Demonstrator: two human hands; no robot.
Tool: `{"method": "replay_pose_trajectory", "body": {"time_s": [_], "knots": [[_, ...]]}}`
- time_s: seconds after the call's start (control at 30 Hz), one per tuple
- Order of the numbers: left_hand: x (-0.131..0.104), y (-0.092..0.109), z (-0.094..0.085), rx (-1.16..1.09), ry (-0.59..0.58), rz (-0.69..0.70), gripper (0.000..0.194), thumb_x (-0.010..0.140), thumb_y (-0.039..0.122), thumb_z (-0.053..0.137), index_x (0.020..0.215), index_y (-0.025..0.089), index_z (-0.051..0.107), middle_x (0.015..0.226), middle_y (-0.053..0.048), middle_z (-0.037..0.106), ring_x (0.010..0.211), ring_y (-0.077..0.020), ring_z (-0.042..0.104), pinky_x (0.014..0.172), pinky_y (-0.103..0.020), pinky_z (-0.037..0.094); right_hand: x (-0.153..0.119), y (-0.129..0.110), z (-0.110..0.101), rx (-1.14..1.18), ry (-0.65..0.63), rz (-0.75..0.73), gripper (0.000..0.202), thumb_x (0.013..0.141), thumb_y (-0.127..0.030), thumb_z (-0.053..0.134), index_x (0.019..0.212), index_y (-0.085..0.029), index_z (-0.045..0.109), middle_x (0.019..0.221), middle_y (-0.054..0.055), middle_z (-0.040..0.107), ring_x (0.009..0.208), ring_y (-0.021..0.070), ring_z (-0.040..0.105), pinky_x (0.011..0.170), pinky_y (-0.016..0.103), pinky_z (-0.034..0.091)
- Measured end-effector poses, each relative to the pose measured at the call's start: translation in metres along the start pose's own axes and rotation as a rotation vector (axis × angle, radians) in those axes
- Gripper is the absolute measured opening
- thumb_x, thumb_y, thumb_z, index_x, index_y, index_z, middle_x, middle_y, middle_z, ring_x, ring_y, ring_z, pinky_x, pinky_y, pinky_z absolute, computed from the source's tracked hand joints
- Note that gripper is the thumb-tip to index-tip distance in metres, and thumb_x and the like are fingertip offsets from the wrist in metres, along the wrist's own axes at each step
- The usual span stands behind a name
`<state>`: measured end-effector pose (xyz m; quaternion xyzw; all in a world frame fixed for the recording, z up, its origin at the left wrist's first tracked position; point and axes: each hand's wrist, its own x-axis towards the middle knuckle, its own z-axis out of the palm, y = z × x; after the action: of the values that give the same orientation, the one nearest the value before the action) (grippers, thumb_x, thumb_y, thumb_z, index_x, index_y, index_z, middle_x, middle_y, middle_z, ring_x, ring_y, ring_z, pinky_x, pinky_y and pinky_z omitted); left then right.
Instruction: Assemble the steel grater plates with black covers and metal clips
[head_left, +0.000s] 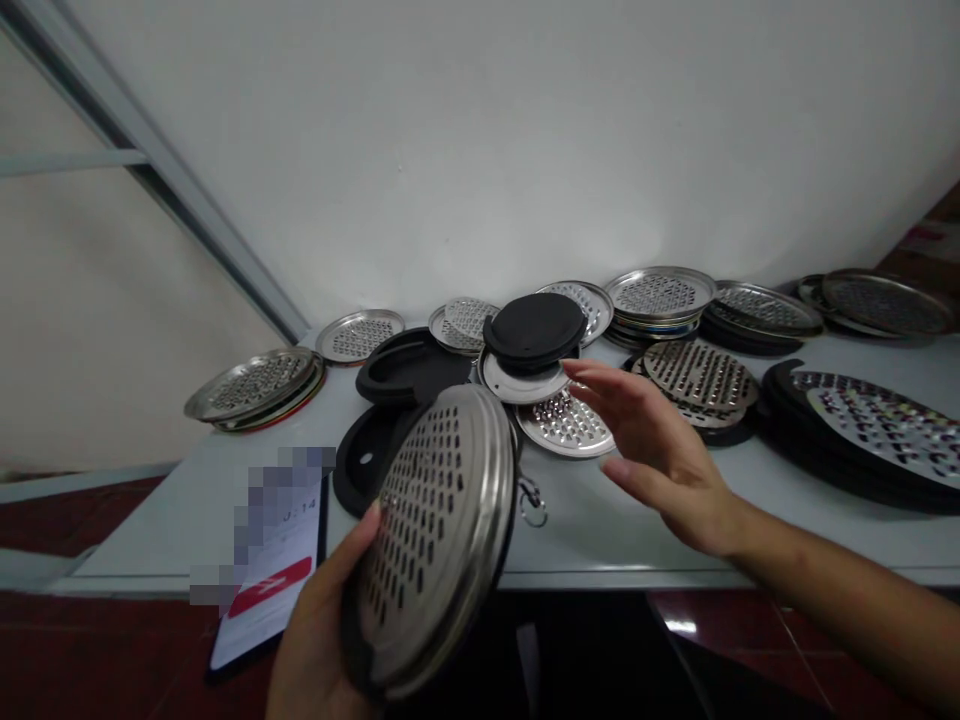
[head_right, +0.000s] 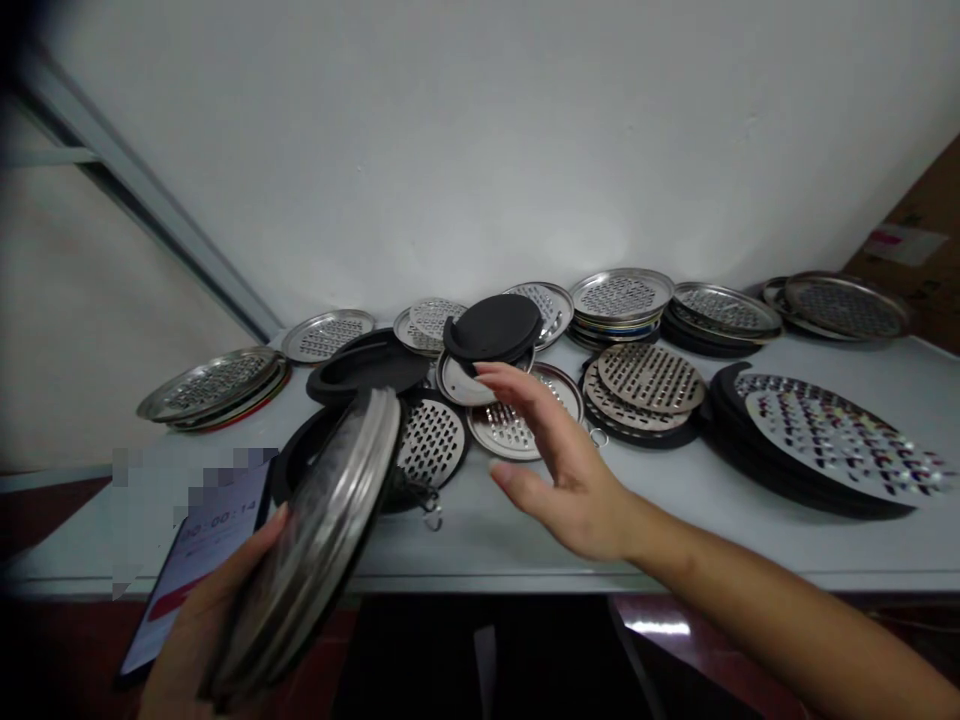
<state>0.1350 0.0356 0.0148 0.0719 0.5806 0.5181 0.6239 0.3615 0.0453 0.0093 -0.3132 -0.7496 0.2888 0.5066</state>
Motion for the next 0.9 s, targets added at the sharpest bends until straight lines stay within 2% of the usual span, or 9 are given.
{"method": "replay_pose_trajectory", "body": {"time_s": [0.07,0.17,0.23,0.33,0.5,0.6,0.7,0.8,0.9], "knots": [[0.000,0.004,-0.004,0.002,-0.002,-0.010,0.018,0.067,0.013,0.058,0.084,0.017,0.064,0.053,0.001,0.064,0.042,-0.0126,0.058,0.040,-0.019,0.048,0.001,0.006,0.001,0.179,-0.053,0.115,0.050,0.082,-0.029,0.047,0.126,-0.025,0.025,0.134,0.010,0.030,0.123,0.0192,0.032,0.101,0.041,0.027],[0.001,0.003,-0.006,-0.015,-0.083,-0.068,0.018,0.069,0.014,0.057,0.085,0.016,0.065,0.048,0.001,0.061,0.038,-0.0119,0.056,0.035,-0.018,0.046,0.002,0.008,0.007,0.405,-0.276,0.227,0.057,0.080,-0.034,0.051,0.127,-0.023,0.023,0.130,0.013,0.034,0.117,0.0177,0.039,0.098,0.038,0.031],[0.002,-0.001,-0.006,-0.028,-0.127,-0.132,0.021,0.070,0.019,0.056,0.089,0.014,0.064,0.055,-0.003,0.065,0.046,-0.0157,0.060,0.039,-0.022,0.049,0.001,0.004,0.013,0.538,-0.374,0.283,0.056,0.079,-0.037,0.052,0.126,-0.022,0.025,0.123,0.013,0.041,0.110,0.0162,0.046,0.094,0.036,0.036],[0.003,-0.008,-0.004,-0.018,-0.121,-0.172,0.026,0.073,0.020,0.051,0.095,0.011,0.062,0.072,-0.010,0.069,0.063,-0.0227,0.065,0.050,-0.030,0.054,0.000,-0.001,0.020,0.660,-0.374,0.349,0.049,0.077,-0.038,0.054,0.118,-0.020,0.036,0.107,0.008,0.051,0.096,0.0124,0.052,0.087,0.033,0.040],[0.008,-0.017,-0.008,-0.026,0.001,0.017,0.037,0.068,0.007,0.052,0.105,0.013,0.058,0.077,-0.006,0.069,0.074,-0.0221,0.065,0.064,-0.031,0.054,0.001,-0.003,0.021,0.643,-0.311,0.381,0.032,0.078,-0.040,0.052,0.099,-0.016,0.047,0.081,0.001,0.051,0.078,0.0088,0.050,0.076,0.027,0.041],[0.010,-0.022,-0.017,0.001,0.019,0.131,0.044,0.063,0.010,0.060,0.106,0.016,0.057,0.076,-0.004,0.069,0.072,-0.0210,0.065,0.066,-0.028,0.054,0.003,0.001,0.018,0.673,-0.382,0.438,0.037,0.083,-0.047,0.040,0.098,-0.014,0.047,0.069,-0.002,0.047,0.062,0.0073,0.047,0.061,0.023,0.041],[0.006,-0.028,-0.021,0.031,0.053,0.161,0.049,0.061,0.015,0.065,0.109,0.021,0.056,0.078,-0.002,0.069,0.073,-0.0202,0.065,0.068,-0.027,0.053,0.003,0.004,0.015,0.676,-0.431,0.462,0.051,0.082,-0.056,0.028,0.102,-0.014,0.048,0.065,-0.002,0.045,0.055,0.0072,0.042,0.052,0.022,0.038],[-0.003,-0.036,-0.019,0.040,0.099,0.156,0.050,0.064,0.016,0.063,0.112,0.025,0.054,0.080,-0.001,0.069,0.076,-0.0193,0.064,0.072,-0.028,0.052,0.002,0.002,0.015,0.559,-0.447,0.541,0.051,0.080,-0.058,0.034,0.108,-0.018,0.047,0.064,-0.003,0.041,0.054,0.0071,0.037,0.050,0.020,0.036],[-0.009,-0.047,-0.018,0.025,0.100,0.152,0.053,0.065,0.020,0.063,0.116,0.027,0.050,0.082,-0.001,0.068,0.080,-0.0201,0.064,0.075,-0.031,0.050,0.000,0.001,0.016,0.539,-0.531,0.645,0.055,0.077,-0.060,0.036,0.114,-0.021,0.044,0.065,-0.004,0.038,0.052,0.0064,0.031,0.046,0.019,0.032]]}}
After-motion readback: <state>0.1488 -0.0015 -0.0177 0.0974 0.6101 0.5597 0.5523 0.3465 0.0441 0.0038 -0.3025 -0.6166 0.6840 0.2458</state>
